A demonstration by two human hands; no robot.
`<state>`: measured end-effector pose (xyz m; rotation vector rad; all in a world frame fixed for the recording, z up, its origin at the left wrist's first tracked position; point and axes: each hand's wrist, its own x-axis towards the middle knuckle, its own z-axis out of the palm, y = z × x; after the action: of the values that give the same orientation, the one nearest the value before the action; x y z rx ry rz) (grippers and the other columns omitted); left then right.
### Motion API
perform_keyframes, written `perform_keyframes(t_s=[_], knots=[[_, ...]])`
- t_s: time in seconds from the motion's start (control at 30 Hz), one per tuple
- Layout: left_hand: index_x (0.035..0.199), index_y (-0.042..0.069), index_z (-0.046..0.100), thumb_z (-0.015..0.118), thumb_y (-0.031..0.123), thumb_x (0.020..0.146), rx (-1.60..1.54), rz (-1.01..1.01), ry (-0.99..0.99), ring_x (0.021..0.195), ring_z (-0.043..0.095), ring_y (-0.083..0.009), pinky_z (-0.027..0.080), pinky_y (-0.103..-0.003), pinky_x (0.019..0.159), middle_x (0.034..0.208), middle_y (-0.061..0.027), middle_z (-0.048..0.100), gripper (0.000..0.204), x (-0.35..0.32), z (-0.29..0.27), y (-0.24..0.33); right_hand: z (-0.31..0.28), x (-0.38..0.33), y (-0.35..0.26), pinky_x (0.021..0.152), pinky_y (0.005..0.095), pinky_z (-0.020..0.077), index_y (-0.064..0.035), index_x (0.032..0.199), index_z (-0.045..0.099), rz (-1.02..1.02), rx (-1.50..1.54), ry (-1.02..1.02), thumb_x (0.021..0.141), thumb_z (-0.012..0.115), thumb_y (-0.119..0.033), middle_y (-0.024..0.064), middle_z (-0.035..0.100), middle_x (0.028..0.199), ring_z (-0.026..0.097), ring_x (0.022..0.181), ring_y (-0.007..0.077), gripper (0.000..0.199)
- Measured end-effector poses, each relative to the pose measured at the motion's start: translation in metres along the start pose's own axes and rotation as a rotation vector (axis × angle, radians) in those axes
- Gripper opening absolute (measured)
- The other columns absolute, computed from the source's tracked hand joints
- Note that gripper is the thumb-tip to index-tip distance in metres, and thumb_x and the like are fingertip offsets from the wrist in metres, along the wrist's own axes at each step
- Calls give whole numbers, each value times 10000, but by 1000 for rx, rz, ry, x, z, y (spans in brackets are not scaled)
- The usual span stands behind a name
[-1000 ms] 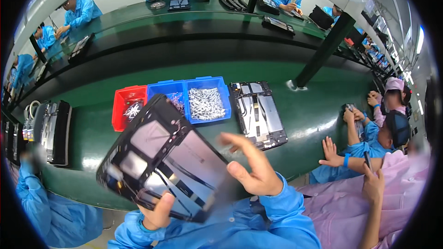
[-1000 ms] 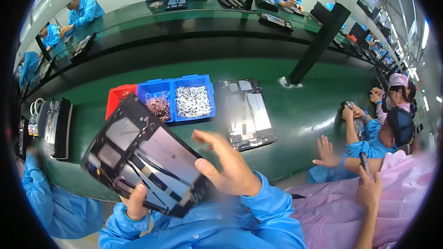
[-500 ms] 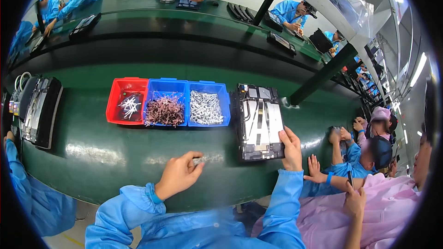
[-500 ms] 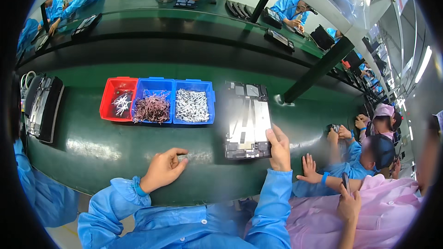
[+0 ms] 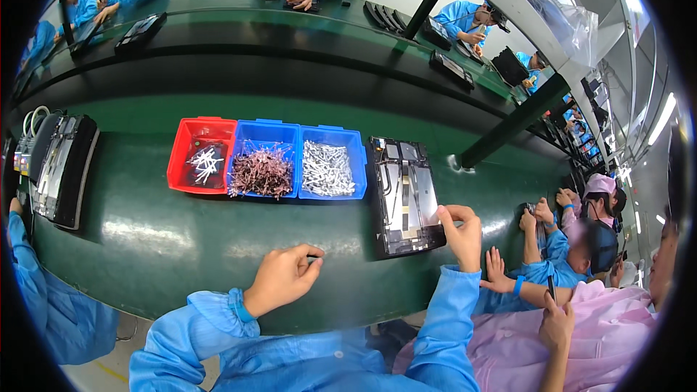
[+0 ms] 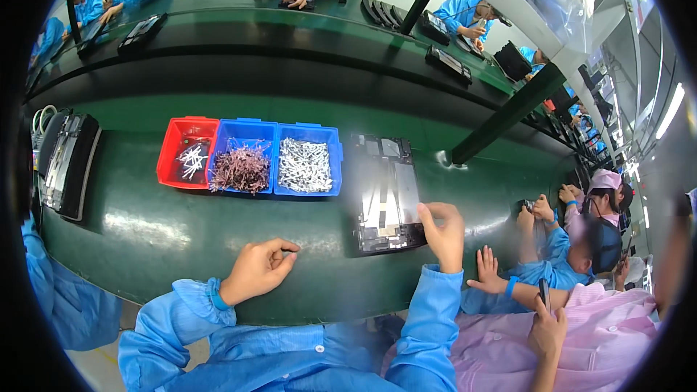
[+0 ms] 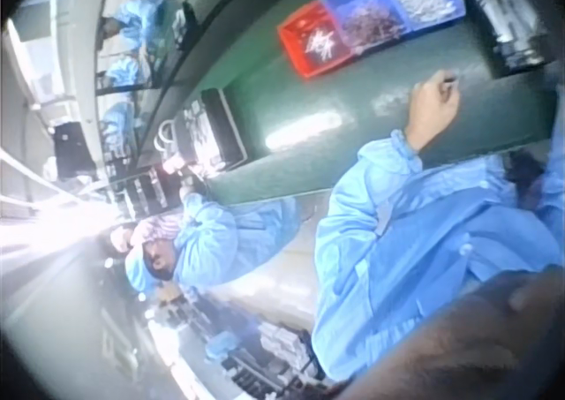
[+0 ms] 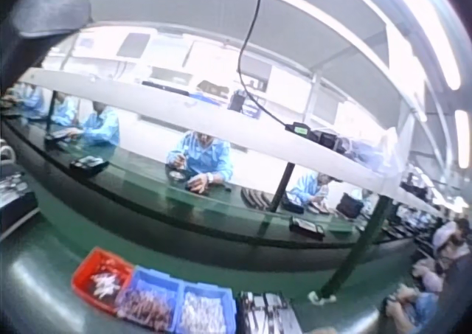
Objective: Assembling internal components and cables into a tablet device on a factory assembly line.
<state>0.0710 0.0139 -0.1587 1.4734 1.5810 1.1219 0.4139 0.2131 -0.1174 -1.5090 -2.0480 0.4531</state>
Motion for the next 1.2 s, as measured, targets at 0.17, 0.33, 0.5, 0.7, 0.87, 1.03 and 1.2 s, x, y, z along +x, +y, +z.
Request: perform_keyframes(t_s=[0.17,0.33,0.5,0.7,0.87,1.03,1.2], knots=[[1240,-30,678,763,300,906,111,118,-49,563,623,-250,506,-386,556,685,-102,636,477,12,28,1,12,-2,15,820,375,554,65,1193,710,121,58,246,920,788,-411,213,740,1118,718,950,279,555],[1491,-168,378,797,531,836,334,276,-48,729,719,-387,596,-459,673,972,-237,710,1045,51,77,28,26,-5,11,853,302,523,79,1231,696,277,328,-14,1019,679,-408,142,756,1073,669,973,173,531],[1501,-220,276,784,598,828,295,177,-102,795,737,-411,617,-456,683,1094,-288,696,1175,71,103,35,37,-15,11,773,255,453,41,1063,725,241,440,104,1089,588,-306,-28,649,885,539,843,83,375],[1523,-209,242,756,580,861,308,238,-39,707,721,-380,596,-459,608,1012,-240,688,1151,69,110,35,36,-17,19,746,235,429,60,1063,728,301,602,127,1081,606,-293,-25,655,882,534,827,72,374],[1513,-212,260,775,521,858,373,147,-67,689,721,-365,591,-459,588,958,-214,700,1110,64,108,41,40,-14,33,791,251,456,84,1148,718,285,568,85,1071,624,-303,5,684,946,565,869,96,406],[1514,-208,235,796,487,850,337,158,-61,793,724,-390,596,-465,662,1010,-241,702,1113,68,114,37,35,-12,29,913,290,493,102,1213,694,355,561,87,1053,651,-322,116,740,1113,641,1016,165,456],[1522,-187,252,802,467,864,217,219,-125,886,720,-380,583,-478,751,1079,-209,701,1077,71,100,27,40,-17,-45,916,347,519,57,1237,681,-10,-142,562,1012,689,-212,153,694,1233,698,950,258,351]])
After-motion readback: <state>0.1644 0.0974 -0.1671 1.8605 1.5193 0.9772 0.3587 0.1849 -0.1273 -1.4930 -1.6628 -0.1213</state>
